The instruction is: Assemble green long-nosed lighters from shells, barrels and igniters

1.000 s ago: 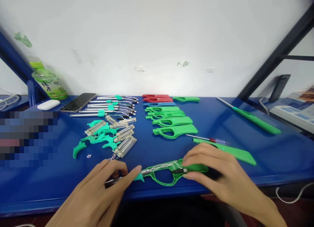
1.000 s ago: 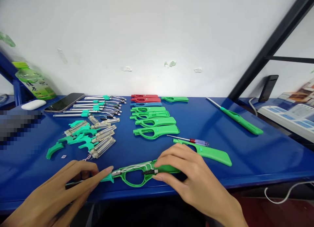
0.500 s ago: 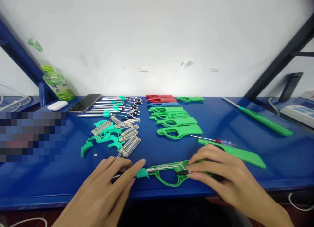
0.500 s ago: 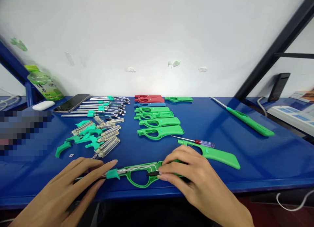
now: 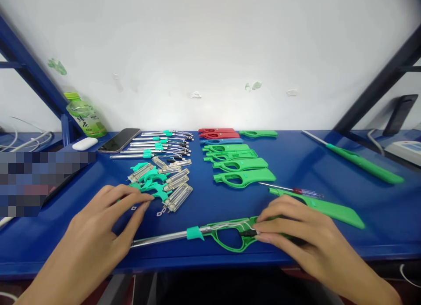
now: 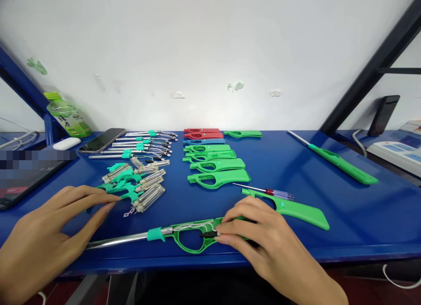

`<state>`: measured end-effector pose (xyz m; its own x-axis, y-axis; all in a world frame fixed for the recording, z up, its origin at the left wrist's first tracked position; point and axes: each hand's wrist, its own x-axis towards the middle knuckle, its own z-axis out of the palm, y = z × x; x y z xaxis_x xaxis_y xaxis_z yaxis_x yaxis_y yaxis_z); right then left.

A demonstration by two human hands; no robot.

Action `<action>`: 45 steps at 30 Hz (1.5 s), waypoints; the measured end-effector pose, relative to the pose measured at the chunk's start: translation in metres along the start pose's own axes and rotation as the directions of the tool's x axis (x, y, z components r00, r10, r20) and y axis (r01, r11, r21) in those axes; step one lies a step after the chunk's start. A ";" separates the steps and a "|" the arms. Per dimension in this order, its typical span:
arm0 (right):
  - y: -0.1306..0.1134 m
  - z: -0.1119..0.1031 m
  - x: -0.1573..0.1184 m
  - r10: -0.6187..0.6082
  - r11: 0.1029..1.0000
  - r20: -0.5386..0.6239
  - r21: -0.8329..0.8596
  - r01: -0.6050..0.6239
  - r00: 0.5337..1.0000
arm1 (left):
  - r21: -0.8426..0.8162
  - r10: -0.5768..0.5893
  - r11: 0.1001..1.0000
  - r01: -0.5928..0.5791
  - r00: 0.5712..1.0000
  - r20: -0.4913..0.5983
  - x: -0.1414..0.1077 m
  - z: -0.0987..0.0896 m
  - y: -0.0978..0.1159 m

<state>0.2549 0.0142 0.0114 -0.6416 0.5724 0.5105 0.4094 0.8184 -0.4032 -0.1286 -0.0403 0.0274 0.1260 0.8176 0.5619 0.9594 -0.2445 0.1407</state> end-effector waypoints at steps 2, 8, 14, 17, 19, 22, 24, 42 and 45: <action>0.000 0.000 0.000 -0.004 1.000 -0.002 0.000 0.004 1.000 | 0.028 0.008 1.000 -0.008 1.000 0.008 0.001 0.002 -0.005; 0.001 0.000 0.000 0.004 1.000 -0.010 0.002 -0.004 1.000 | 0.078 0.026 0.997 -0.025 0.999 -0.019 0.008 0.011 -0.011; -0.001 0.000 0.003 0.014 1.000 -0.009 -0.006 -0.014 1.000 | 0.069 0.042 0.997 -0.041 0.999 -0.021 0.017 0.012 -0.008; -0.002 -0.001 0.003 0.017 1.000 -0.009 -0.006 -0.017 1.000 | 0.095 0.016 0.995 -0.013 1.000 -0.025 0.015 0.008 -0.009; -0.002 -0.001 0.003 0.019 1.000 -0.007 -0.005 -0.019 1.000 | 0.127 -0.041 0.991 0.046 0.998 -0.041 0.011 0.004 -0.009; -0.003 -0.001 0.003 0.012 1.000 0.003 -0.004 -0.012 1.000 | 0.113 -0.137 0.983 0.142 0.989 -0.057 0.002 -0.004 0.001; -0.003 -0.001 0.002 -0.006 1.000 0.005 -0.008 0.006 1.000 | 0.045 -0.140 0.989 0.144 0.987 -0.073 -0.003 -0.008 0.015; -0.003 0.001 0.002 -0.011 1.000 0.016 -0.006 0.011 1.000 | -0.131 0.433 0.900 -0.417 0.889 0.146 0.000 0.033 0.092; -0.003 0.001 0.002 -0.010 1.000 0.018 0.000 0.010 1.000 | -0.142 0.431 0.898 -0.416 0.896 0.104 0.002 0.035 0.099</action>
<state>0.2519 0.0132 0.0125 -0.6570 0.5634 0.5009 0.4032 0.8240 -0.3980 -0.0249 -0.0444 0.0136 0.5528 0.6815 0.4795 0.7736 -0.6336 0.0086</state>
